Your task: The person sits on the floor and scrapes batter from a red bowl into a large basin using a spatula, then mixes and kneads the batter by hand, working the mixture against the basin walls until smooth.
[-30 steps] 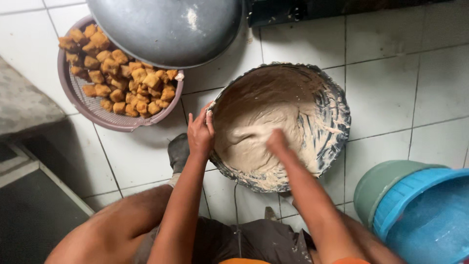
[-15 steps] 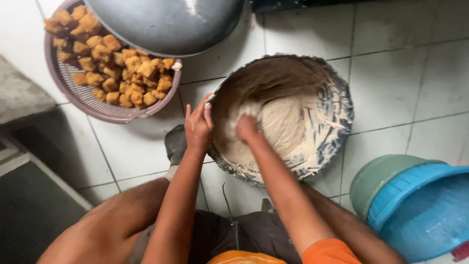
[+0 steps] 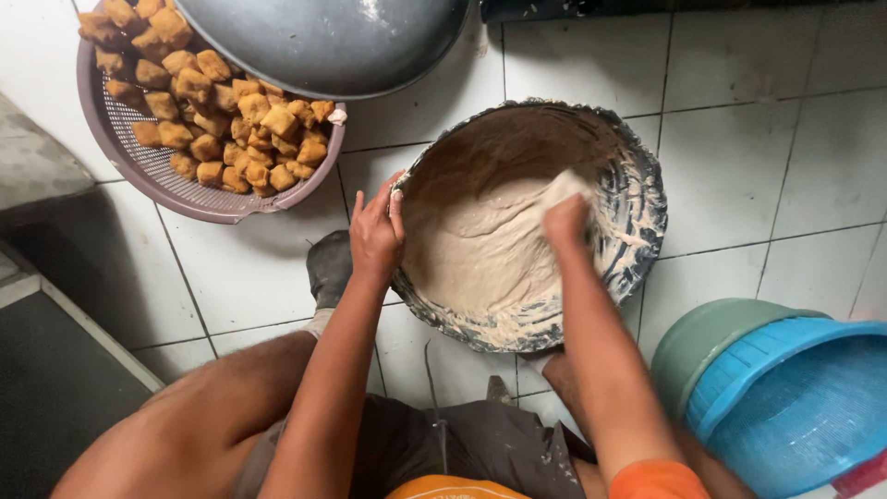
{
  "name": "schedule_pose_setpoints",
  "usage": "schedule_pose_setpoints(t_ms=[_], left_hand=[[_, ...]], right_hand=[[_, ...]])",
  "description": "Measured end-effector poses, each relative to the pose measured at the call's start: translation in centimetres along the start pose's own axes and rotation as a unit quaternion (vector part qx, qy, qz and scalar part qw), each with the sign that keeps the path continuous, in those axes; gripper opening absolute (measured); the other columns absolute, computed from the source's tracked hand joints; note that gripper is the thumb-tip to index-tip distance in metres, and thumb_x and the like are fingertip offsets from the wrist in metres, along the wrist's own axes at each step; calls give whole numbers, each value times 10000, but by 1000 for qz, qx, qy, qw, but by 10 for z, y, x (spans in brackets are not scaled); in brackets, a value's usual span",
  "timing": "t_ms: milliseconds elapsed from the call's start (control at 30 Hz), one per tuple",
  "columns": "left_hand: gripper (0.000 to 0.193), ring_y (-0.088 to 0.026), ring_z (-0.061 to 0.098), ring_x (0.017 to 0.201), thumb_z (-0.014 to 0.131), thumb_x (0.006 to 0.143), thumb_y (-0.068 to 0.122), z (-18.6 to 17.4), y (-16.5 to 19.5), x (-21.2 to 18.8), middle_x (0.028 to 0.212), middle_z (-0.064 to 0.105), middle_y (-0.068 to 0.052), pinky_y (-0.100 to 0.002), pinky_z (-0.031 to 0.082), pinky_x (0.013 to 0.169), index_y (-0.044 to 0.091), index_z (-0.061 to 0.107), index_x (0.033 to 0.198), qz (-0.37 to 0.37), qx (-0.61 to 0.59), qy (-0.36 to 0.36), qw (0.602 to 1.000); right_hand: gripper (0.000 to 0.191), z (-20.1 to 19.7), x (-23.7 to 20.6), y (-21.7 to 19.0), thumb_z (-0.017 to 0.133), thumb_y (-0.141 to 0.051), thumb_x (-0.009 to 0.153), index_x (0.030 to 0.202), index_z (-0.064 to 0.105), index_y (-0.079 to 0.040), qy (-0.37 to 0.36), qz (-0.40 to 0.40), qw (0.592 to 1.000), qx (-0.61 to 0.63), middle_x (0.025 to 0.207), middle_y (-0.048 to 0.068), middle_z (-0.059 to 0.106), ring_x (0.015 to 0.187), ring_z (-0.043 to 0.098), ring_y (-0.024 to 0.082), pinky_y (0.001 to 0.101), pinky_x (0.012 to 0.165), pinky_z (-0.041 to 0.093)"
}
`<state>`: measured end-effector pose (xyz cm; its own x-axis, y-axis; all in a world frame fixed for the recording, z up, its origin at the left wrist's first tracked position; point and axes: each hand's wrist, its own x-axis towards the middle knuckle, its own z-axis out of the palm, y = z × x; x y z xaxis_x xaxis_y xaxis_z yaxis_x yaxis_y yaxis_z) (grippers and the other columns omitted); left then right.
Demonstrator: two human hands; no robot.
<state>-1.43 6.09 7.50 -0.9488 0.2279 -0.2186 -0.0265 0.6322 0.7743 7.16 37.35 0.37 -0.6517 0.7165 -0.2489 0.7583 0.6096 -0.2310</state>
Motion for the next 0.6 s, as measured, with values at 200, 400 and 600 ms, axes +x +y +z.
schedule_pose_setpoints(t_ms=[200,400,600], left_hand=[[354,-317,711,968,451,1101,249,-6,5,-1,1111,743,-146,-524,380,1170,212,600,1421,22,-7,2,1000],[361,-317,707,958,453,1093,259,-6,8,-3,1086,746,-139,-484,408,1205,196,614,1410,-10,-17,-10,1000],[341,-415,661,1111,428,1114,245,-6,12,-2,1216,721,-179,-507,409,1157,157,623,1380,36,-22,15,999]], right_hand=[[411,-1,69,-41,647,-236,837,1051,652,115,-67,-13,998,6,1014,341,678,927,663,491,531,844,522],[468,20,50,-97,636,-378,828,985,688,60,-194,-181,960,-87,939,304,696,859,674,466,550,775,536],[544,39,-30,-133,625,-520,819,920,724,5,-114,-385,915,-33,864,268,715,791,685,442,570,706,550]])
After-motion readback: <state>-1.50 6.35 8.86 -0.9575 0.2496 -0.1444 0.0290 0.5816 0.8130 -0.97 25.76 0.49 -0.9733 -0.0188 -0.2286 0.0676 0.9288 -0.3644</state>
